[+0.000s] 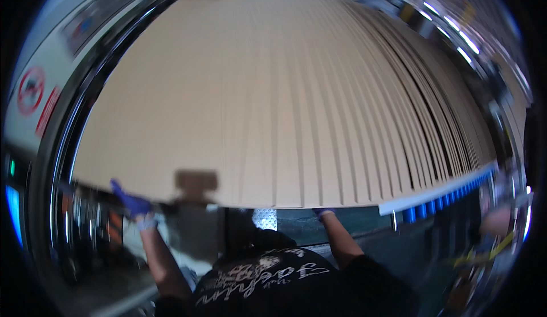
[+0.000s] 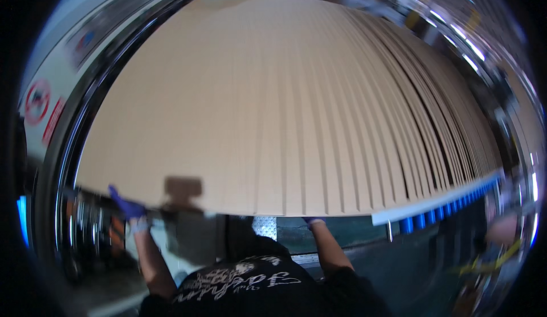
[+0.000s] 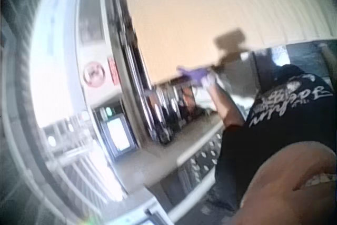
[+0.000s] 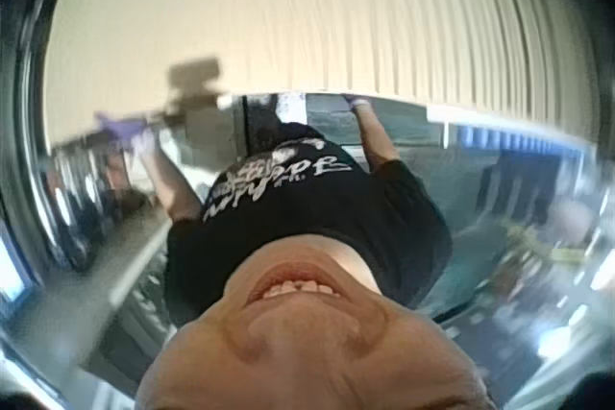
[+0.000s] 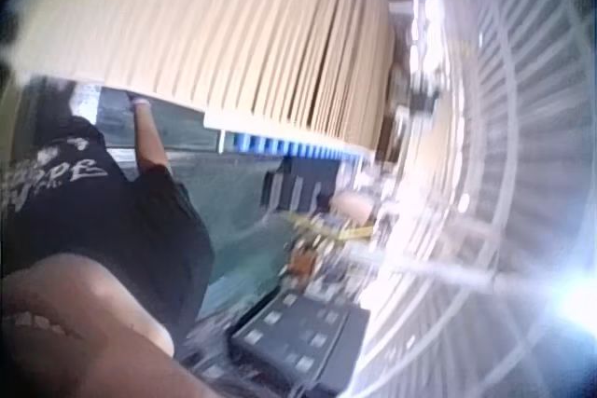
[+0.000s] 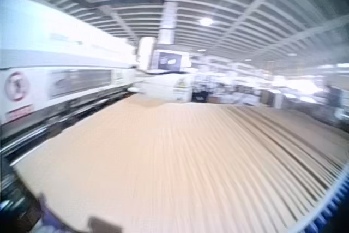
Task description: The person picks up cardboard sheets from a stack and feeds them into a processing machine while a co-worker assists from the other side, and they press buttons on a control panel.
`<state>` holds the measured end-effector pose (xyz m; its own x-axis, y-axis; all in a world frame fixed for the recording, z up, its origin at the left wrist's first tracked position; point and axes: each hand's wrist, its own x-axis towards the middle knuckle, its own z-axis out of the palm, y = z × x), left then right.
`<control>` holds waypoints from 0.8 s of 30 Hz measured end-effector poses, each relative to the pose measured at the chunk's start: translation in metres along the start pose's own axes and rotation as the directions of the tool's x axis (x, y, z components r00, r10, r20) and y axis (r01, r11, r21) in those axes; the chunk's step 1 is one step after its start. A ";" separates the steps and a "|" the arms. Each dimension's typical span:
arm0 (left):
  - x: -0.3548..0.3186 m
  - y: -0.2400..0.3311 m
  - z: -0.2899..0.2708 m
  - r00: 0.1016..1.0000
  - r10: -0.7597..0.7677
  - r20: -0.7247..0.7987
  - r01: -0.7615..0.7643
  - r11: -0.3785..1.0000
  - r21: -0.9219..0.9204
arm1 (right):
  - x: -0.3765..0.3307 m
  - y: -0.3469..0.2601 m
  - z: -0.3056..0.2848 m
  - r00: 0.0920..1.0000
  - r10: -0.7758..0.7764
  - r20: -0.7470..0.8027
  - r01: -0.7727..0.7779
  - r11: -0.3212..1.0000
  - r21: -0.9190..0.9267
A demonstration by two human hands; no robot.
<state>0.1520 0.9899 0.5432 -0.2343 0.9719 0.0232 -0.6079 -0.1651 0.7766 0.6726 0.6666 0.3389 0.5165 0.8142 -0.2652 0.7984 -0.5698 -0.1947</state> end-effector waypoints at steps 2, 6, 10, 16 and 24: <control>0.017 -0.016 -0.009 0.950 0.313 0.023 -0.290 0.847 0.446 | 0.001 0.004 -0.001 1.000 -0.006 -0.008 0.006 1.000 -0.029; 0.019 -0.050 -0.023 0.971 0.100 -0.218 -0.073 0.989 0.127 | -0.005 0.042 0.006 0.999 0.041 0.015 -0.040 0.994 -0.100; 0.017 -0.116 -0.117 0.920 0.014 -0.393 -0.015 1.000 0.000 | 0.001 0.055 0.014 0.998 0.028 0.061 -0.016 0.983 -0.183; -0.034 -0.198 -0.129 0.770 -0.462 -0.439 0.331 0.879 -0.344 | 0.005 0.096 0.006 0.991 0.077 0.111 -0.036 0.942 -0.333; -0.040 -0.281 -0.175 0.682 -0.613 -0.399 0.496 0.789 -0.364 | 0.021 0.134 0.025 0.972 0.092 0.214 0.038 0.845 -0.534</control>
<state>0.1998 0.9680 0.2142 -0.0897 0.6973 -0.7111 -0.8716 0.2905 0.3949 0.7828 0.6047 0.2835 0.5093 0.7155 -0.4783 0.8592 -0.3913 0.3296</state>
